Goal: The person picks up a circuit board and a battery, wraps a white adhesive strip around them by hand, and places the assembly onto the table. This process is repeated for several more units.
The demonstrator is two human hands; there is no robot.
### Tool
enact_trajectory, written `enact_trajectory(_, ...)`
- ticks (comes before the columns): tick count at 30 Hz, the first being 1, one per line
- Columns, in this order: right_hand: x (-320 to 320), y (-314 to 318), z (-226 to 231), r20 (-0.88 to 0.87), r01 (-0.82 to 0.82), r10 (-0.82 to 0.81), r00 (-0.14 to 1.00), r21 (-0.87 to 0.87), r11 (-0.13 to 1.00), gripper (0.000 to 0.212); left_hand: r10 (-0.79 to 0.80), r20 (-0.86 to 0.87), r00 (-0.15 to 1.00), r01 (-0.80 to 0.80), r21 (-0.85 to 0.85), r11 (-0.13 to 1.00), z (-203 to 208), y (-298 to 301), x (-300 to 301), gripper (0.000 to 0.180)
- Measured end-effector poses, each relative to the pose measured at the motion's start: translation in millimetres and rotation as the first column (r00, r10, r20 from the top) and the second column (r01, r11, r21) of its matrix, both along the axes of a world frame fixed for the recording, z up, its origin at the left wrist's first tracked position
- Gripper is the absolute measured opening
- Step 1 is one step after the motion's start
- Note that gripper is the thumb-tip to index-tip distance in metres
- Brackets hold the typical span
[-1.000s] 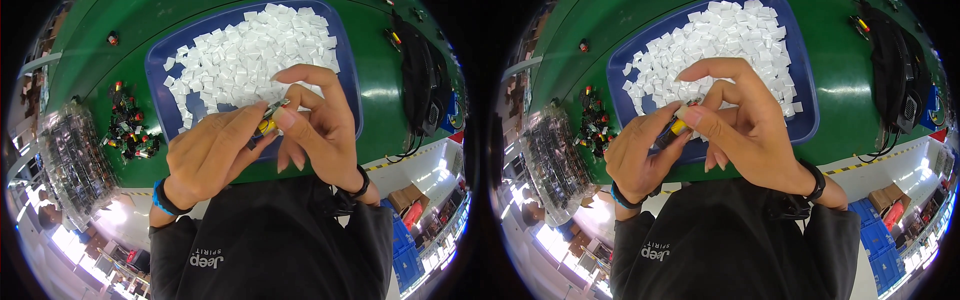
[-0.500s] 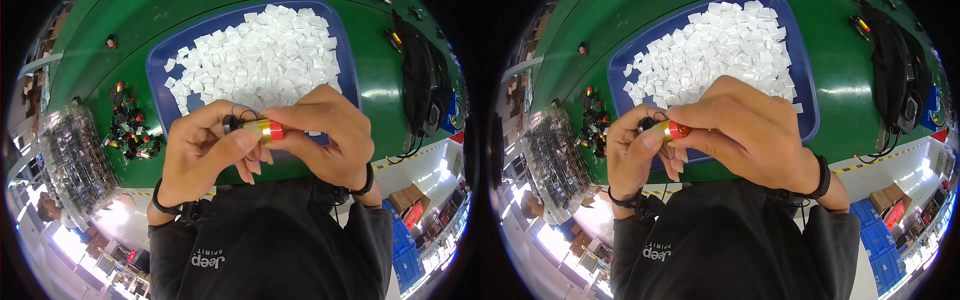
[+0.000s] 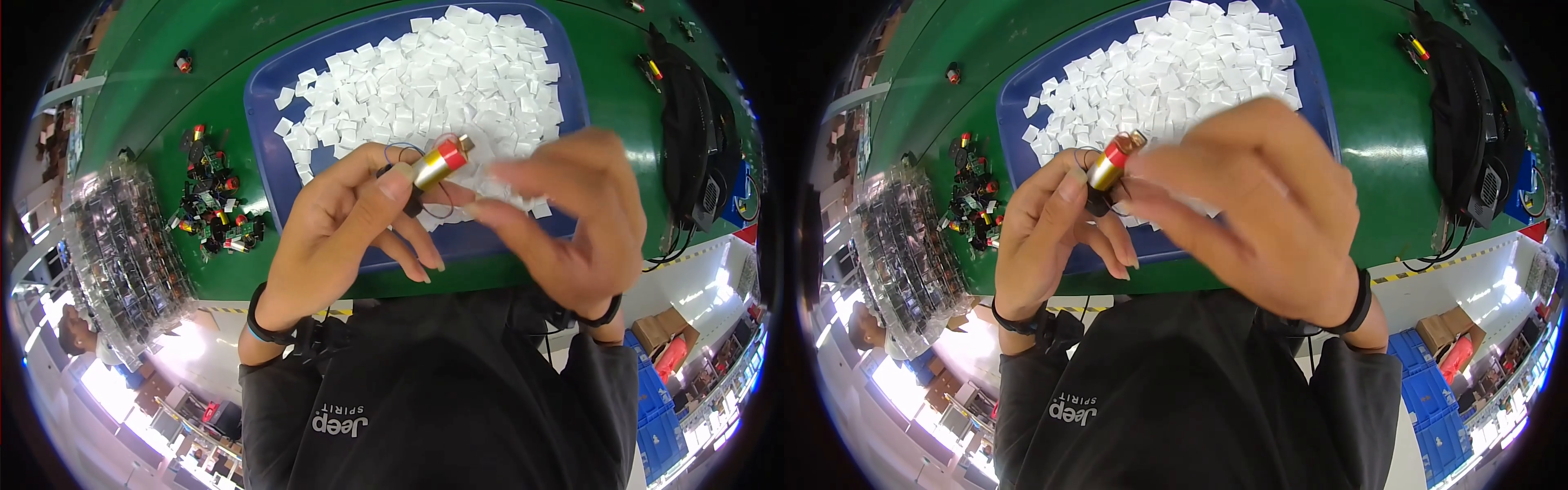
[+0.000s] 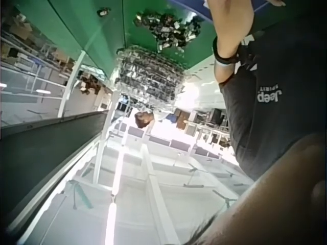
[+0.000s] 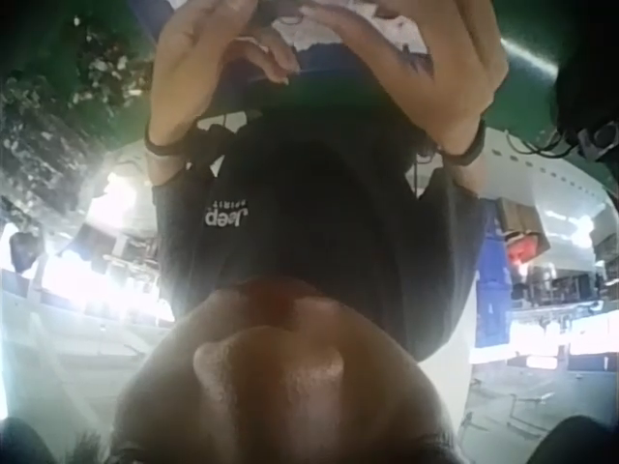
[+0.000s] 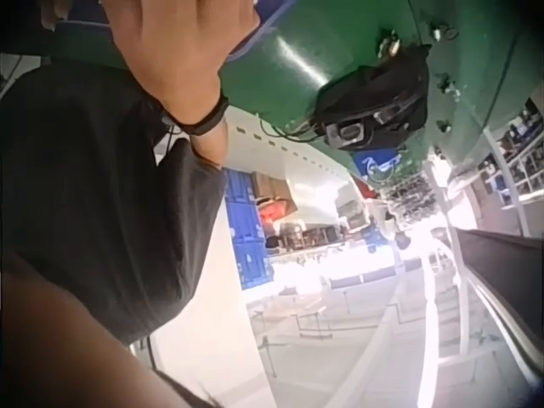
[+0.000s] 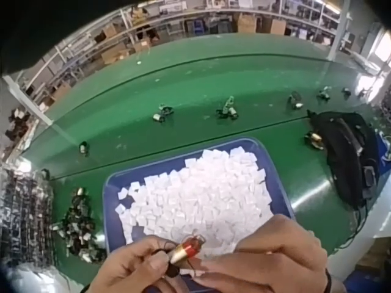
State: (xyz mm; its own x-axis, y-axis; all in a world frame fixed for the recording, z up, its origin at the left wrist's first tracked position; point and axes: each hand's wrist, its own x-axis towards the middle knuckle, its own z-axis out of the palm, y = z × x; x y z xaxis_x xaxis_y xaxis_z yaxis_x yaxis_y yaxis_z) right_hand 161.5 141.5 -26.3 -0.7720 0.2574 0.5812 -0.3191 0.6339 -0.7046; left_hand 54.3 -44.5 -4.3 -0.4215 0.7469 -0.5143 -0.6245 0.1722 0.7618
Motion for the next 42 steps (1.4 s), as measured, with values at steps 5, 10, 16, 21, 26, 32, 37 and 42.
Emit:
enact_trajectory(5, 7, -13, -10, 0.066, -0.109, 0.109, 0.992, 0.007, 0.994, 0.032, -0.007, -0.192, 0.981, -0.001, -0.039, 0.999, 1, -1, 15, 0.028)
enact_trajectory(10, 7, -17, -16, 0.035, -0.099, 0.098, 0.995, 0.02, 0.995, 0.034, -0.036, -0.261, 0.965, 0.018, -0.069, 0.997, 1, -1, 17, 0.026)
enact_trajectory(16, 6, -19, -14, -0.043, -0.06, 0.073, 0.996, 0.251, 0.966, 0.034, -0.105, -0.067, 0.992, 0.102, -0.048, 0.994, 1, -3, 7, 0.024)
enact_trajectory(21, 8, -20, -17, -0.065, -0.052, 0.077, 0.995, 0.324, 0.945, 0.033, -0.115, 0.121, 0.986, 0.126, -0.091, 0.988, 5, 1, 4, 0.026)
enact_trajectory(26, 3, -14, -22, 0.003, -0.12, 0.125, 0.992, 0.319, 0.94, 0.033, -0.16, 0.07, 0.985, 0.166, -0.094, 0.982, 3, 1, -15, 0.029)
enact_trajectory(32, 7, -17, -16, 0.147, -0.154, 0.125, 0.981, 0.207, 0.966, 0.036, -0.509, -0.698, 0.503, 0.03, -0.575, 0.818, -5, -1, -179, 0.041)
enact_trajectory(37, 7, -14, -18, 0.154, -0.166, 0.129, 0.98, 0.264, 0.95, 0.04, -0.701, -0.537, 0.469, -0.105, -0.822, 0.56, -46, -54, -287, 0.039)
enact_trajectory(42, 12, -2, -20, 0.229, -0.161, 0.1, 0.968, 0.266, 0.95, 0.038, -0.613, -0.787, 0.075, -0.3, -0.604, 0.738, -44, -156, -290, 0.041)
